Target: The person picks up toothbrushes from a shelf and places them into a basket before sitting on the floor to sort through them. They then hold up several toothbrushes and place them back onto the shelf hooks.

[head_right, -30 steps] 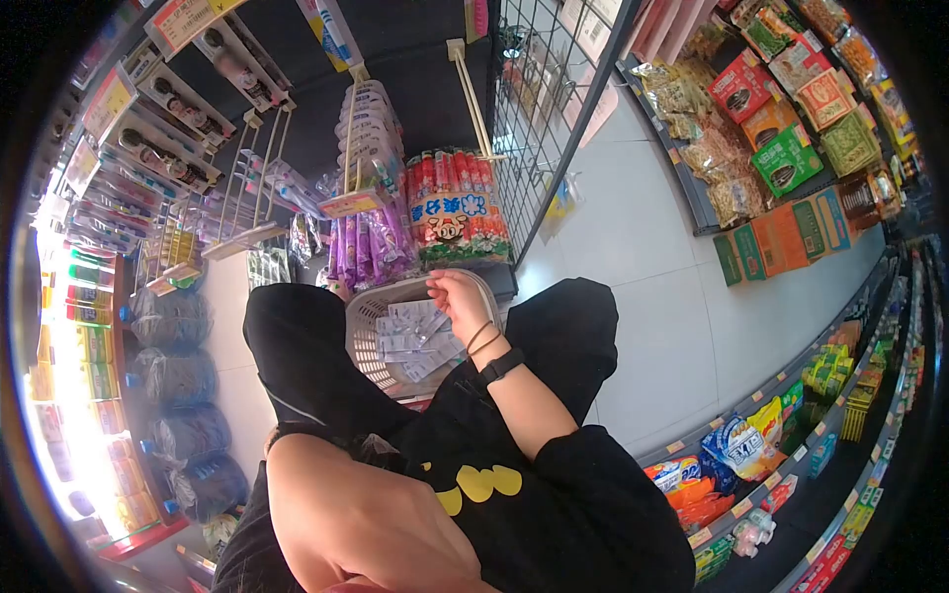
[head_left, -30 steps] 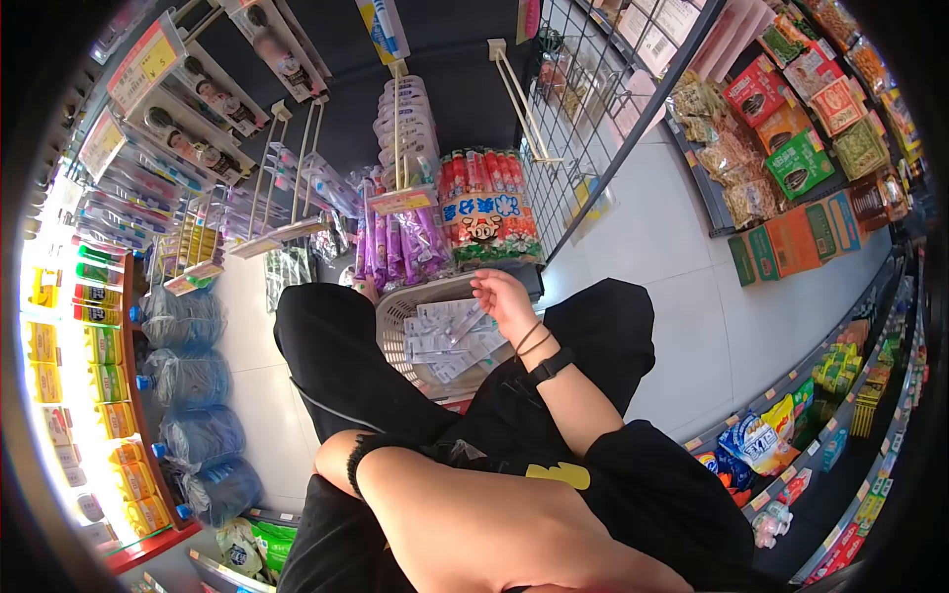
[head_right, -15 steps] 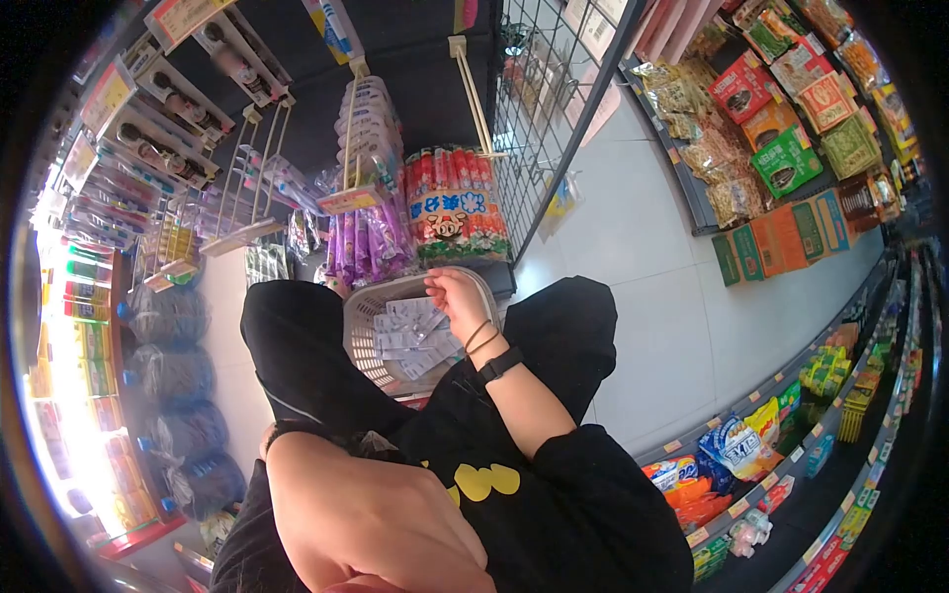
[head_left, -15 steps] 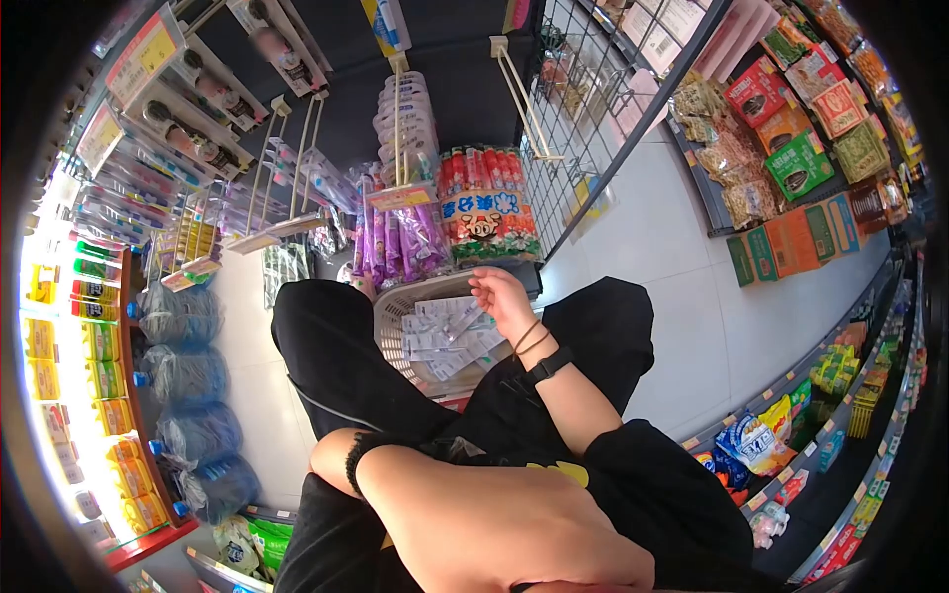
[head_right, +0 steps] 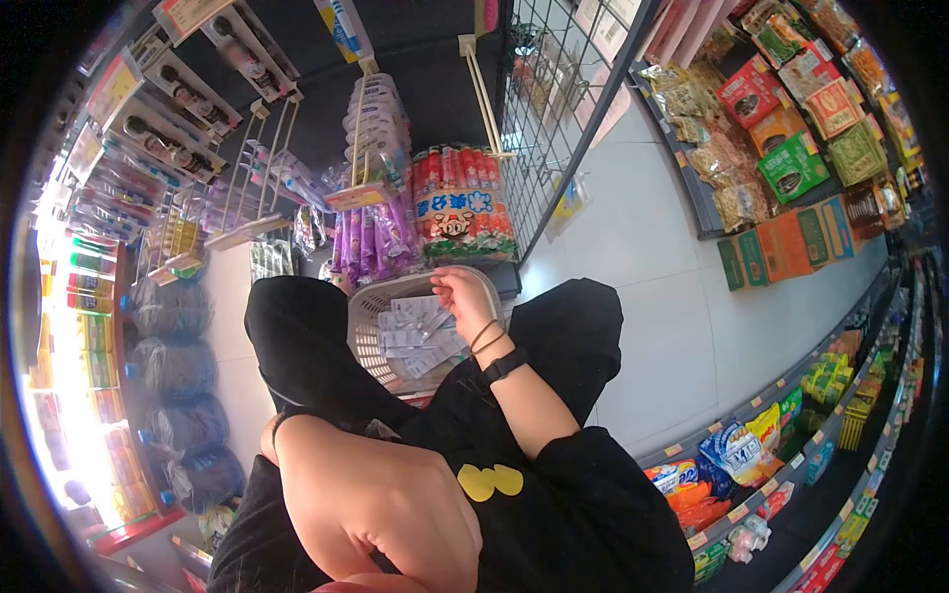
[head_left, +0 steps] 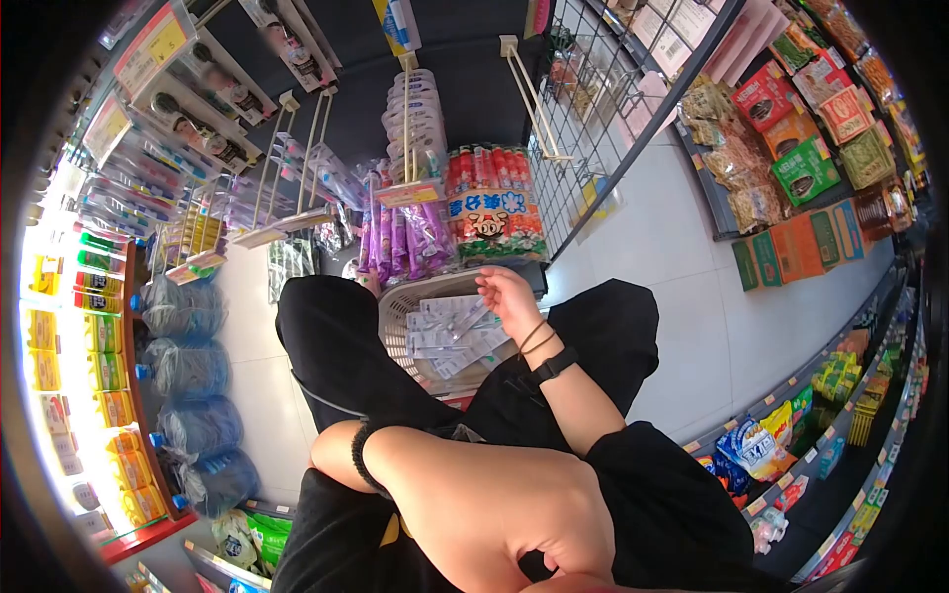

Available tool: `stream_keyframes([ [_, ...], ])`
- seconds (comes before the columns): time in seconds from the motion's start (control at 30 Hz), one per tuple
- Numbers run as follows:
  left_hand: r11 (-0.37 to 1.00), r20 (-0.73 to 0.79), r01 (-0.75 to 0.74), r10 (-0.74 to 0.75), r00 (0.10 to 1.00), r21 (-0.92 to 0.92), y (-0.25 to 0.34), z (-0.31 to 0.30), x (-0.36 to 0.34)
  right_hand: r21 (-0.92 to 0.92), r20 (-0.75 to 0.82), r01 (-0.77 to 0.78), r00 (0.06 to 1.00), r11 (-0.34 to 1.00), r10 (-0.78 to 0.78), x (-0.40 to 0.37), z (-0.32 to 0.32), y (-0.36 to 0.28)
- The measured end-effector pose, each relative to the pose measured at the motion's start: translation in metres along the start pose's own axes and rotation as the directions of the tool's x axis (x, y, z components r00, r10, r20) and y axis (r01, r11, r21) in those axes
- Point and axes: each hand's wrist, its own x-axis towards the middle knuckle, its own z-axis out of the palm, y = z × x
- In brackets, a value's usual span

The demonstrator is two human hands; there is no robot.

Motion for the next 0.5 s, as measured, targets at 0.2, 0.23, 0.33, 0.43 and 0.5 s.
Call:
stream_keyframes([
  [0.2, 0.965, 0.124, -0.123, 0.096, 0.988, 0.233, -0.001, -0.009, -0.002, -0.006, -0.004, -0.003, 1.000, 1.000, 0.003, 0.000, 0.000, 0.000],
  [0.23, 0.984, 0.098, -0.076, 0.061, 0.993, 0.161, 0.005, -0.010, -0.002, -0.012, -0.010, -0.003, 1.000, 1.000, 0.003, 0.000, 0.000, 0.000],
  [0.33, 0.999, 0.177, -0.006, -0.001, 0.984, 0.040, 0.011, -0.022, -0.001, -0.005, 0.006, 0.005, 1.000, 1.000, -0.005, -0.001, 0.000, 0.001],
  [0.43, 0.999, 0.167, -0.046, 0.045, 0.985, 0.004, 0.011, -0.018, 0.002, -0.015, 0.002, 0.003, 1.000, 1.000, -0.003, -0.001, 0.001, 0.000],
  [0.5, 0.965, 0.048, -0.263, 0.262, 0.964, 0.005, 0.003, -0.015, 0.004, -0.018, 0.000, -0.001, 1.000, 1.000, 0.001, -0.001, 0.001, 0.000],
])
